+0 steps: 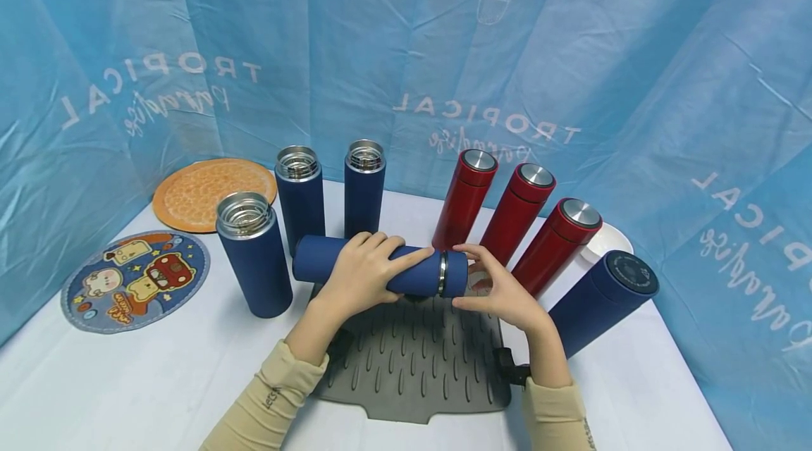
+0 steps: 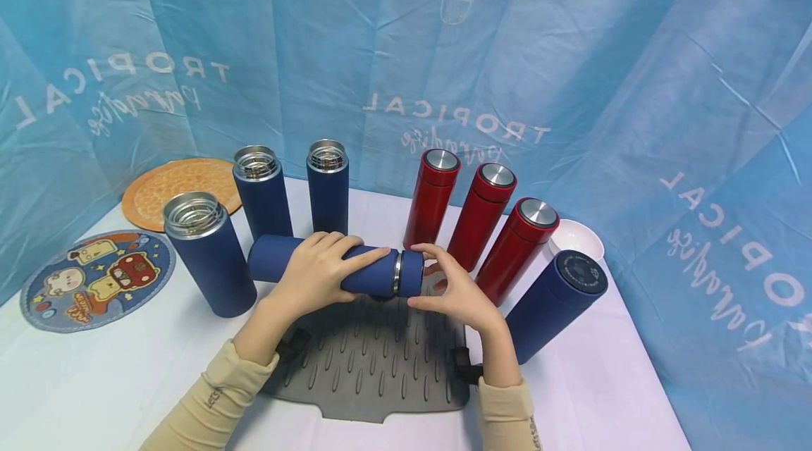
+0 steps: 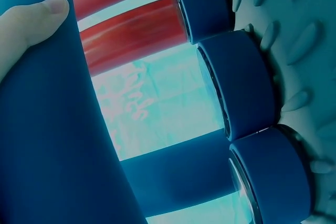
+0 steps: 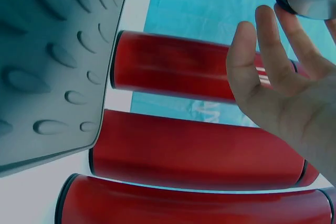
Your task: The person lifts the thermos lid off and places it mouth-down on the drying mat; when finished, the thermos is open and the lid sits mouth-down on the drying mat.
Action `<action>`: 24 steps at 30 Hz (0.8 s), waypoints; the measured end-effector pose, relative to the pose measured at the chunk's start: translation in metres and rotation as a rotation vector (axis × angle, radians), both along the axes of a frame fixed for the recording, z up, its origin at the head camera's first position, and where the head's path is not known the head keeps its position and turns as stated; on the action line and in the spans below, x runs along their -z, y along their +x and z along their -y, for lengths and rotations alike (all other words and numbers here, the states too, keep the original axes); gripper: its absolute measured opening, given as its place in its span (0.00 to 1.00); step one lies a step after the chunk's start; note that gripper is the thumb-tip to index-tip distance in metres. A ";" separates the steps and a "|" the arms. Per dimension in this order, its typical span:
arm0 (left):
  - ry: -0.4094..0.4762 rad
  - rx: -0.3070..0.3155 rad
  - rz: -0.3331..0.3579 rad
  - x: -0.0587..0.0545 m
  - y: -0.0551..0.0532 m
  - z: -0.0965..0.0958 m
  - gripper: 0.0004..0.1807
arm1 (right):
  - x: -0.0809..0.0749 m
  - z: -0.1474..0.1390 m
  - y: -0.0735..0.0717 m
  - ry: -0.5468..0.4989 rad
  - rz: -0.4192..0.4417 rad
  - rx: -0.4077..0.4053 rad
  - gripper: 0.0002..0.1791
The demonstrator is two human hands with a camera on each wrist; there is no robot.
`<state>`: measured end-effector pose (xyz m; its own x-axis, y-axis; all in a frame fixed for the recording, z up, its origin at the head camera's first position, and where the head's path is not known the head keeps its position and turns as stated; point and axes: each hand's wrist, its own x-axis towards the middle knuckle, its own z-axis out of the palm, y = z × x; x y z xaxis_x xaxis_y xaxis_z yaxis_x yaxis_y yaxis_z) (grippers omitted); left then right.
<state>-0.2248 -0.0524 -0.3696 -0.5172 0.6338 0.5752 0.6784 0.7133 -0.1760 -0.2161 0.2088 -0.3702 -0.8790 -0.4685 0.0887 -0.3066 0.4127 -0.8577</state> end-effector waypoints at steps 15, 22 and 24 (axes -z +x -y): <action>0.015 0.010 -0.006 0.001 0.000 -0.001 0.48 | 0.001 0.013 0.002 -0.023 0.140 0.154 0.24; 0.005 -0.012 0.014 0.000 0.000 0.000 0.48 | 0.003 0.004 -0.001 -0.126 0.132 0.019 0.30; 0.007 -0.018 0.018 -0.001 0.000 0.001 0.48 | 0.002 0.001 -0.001 -0.155 0.105 -0.013 0.34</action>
